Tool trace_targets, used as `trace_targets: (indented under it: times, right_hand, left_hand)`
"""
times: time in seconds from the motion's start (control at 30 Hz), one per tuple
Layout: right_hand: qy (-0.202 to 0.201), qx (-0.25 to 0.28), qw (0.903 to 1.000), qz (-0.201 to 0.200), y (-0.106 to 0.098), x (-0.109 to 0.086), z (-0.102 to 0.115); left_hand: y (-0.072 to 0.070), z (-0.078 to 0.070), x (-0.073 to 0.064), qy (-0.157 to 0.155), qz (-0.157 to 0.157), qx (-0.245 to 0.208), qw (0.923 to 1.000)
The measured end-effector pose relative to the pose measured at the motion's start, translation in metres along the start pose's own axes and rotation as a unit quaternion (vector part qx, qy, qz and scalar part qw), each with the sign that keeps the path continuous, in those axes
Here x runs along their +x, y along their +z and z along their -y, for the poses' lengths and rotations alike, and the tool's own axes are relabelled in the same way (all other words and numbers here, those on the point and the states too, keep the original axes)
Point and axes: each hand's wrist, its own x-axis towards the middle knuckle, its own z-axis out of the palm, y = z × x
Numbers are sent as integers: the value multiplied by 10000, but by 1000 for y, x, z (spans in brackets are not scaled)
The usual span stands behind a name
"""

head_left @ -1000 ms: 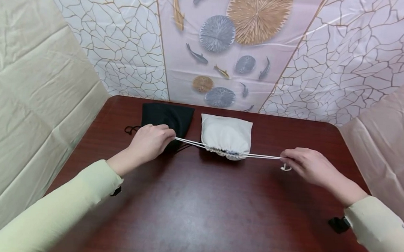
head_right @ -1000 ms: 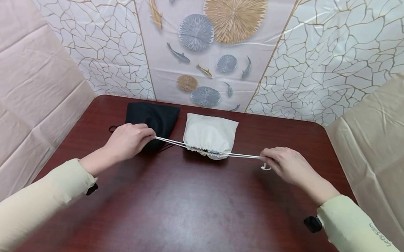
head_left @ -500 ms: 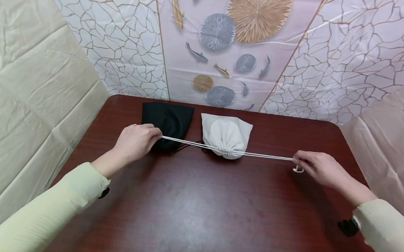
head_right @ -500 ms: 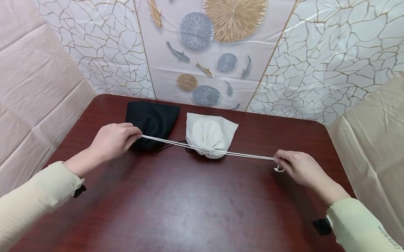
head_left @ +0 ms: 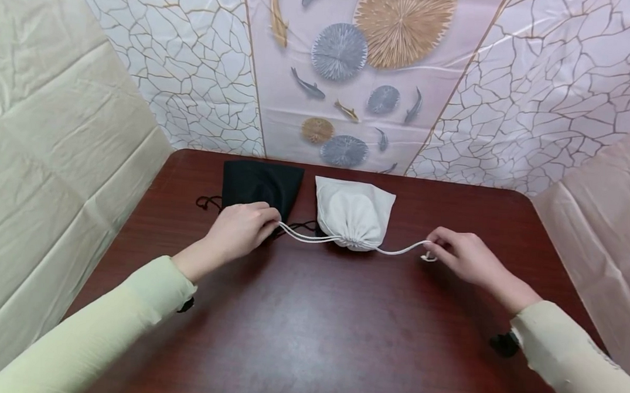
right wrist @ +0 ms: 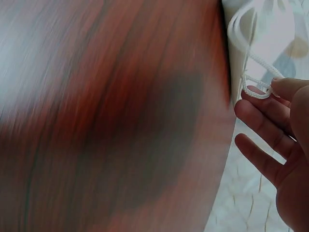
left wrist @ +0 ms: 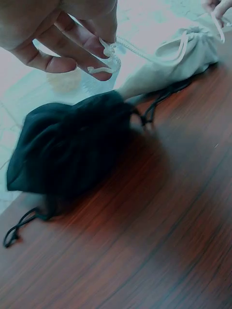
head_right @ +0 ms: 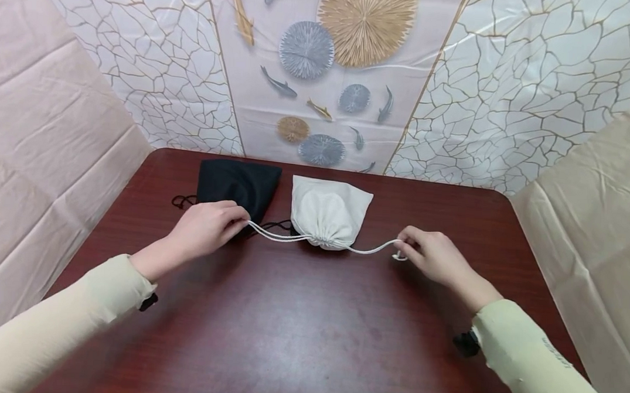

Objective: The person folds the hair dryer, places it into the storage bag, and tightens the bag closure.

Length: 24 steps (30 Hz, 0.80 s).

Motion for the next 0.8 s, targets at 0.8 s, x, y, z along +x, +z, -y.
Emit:
trace_targets:
  times: [0.8]
  right_hand:
    - [309,182,9974,630,18,42,18]
  left_hand:
    - [48,-28,45,-264,733,459,9959]
